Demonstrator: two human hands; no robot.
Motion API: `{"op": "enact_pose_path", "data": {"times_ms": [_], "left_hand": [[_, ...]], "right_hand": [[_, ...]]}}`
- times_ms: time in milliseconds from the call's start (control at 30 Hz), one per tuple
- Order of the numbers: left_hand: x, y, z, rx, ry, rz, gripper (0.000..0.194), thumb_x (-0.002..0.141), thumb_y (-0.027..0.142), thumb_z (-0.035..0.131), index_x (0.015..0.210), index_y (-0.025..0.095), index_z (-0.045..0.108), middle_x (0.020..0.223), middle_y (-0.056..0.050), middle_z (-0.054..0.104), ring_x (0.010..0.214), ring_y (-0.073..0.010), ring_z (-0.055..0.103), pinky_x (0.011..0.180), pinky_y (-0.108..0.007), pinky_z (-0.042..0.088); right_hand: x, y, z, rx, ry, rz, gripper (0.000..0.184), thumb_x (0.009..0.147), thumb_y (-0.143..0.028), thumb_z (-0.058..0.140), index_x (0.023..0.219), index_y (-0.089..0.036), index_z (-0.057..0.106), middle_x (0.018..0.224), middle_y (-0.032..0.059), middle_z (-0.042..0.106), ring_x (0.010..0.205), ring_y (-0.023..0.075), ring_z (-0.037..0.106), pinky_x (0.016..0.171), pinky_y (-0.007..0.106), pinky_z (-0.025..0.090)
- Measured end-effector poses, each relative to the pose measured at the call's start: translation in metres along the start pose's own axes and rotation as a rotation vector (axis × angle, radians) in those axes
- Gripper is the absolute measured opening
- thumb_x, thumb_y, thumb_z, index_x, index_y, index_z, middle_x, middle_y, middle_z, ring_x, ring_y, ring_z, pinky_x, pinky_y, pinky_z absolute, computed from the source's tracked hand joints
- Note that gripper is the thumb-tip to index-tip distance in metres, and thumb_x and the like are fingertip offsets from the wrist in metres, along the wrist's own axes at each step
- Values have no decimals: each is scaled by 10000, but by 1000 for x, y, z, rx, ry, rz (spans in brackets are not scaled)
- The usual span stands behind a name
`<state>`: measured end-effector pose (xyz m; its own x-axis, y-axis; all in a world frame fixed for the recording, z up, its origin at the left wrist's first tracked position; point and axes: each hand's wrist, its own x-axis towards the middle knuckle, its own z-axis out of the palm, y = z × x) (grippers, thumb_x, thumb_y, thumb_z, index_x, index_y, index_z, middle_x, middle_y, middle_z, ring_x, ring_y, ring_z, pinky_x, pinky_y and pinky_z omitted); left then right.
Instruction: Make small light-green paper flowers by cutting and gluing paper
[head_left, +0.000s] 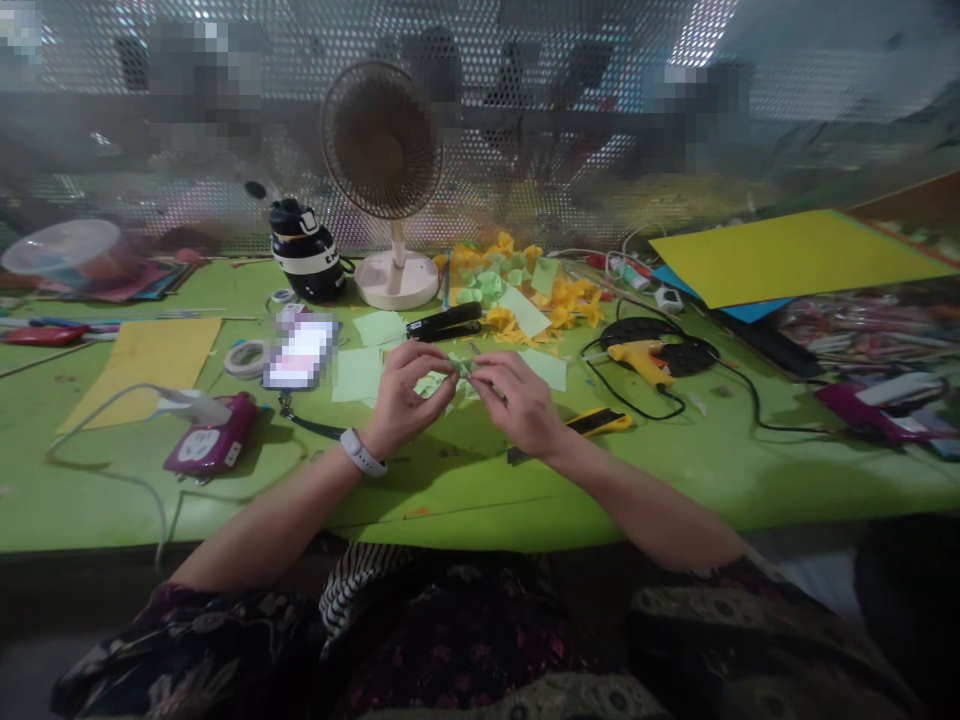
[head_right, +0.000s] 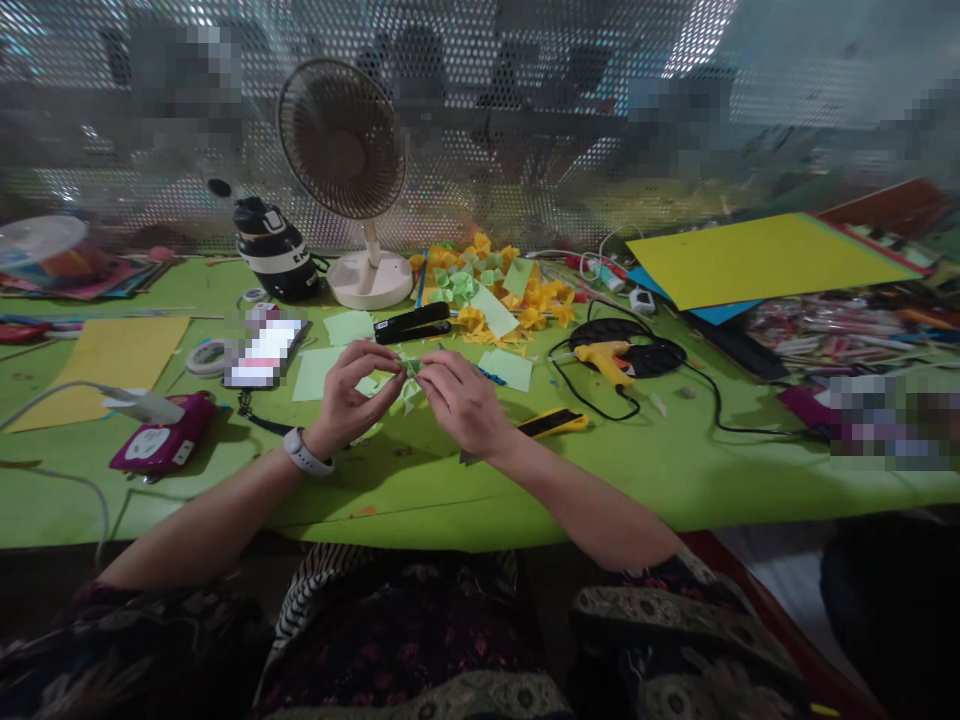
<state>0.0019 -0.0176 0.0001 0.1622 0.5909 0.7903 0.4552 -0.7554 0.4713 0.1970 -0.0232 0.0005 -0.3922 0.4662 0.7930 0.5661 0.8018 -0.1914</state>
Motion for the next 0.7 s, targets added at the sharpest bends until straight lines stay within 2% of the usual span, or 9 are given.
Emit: {"op": "enact_pose_path", "data": {"times_ms": [167, 567, 700], "left_hand": [[0, 1, 0, -9, -12, -29, 50, 862, 236, 687, 829, 199, 681, 914, -68, 683, 907, -208, 642, 838, -413, 527], [-1, -1, 0, -8, -13, -33, 51, 852, 239, 695, 817, 203, 685, 901, -62, 687, 900, -212, 644, 838, -427, 530], [-1, -2, 1, 3, -14, -16, 53, 853, 237, 696, 816, 201, 682, 898, -58, 689, 895, -211, 643, 851, -436, 528]], "right_hand": [[0, 1, 0, -33, -44, -9, 126, 990, -199, 551, 993, -205, 676, 1076, 103, 699, 973, 226, 677, 815, 397, 598], [0, 2, -1, -46, -30, -78, 137, 988, -174, 548, 1020, -192, 680, 1081, 106, 692, 977, 224, 667, 805, 390, 598], [0, 3, 0, -52, -63, -66, 147, 995, -186, 539, 1016, -203, 684, 1087, 94, 689, 979, 218, 665, 814, 391, 600]]}}
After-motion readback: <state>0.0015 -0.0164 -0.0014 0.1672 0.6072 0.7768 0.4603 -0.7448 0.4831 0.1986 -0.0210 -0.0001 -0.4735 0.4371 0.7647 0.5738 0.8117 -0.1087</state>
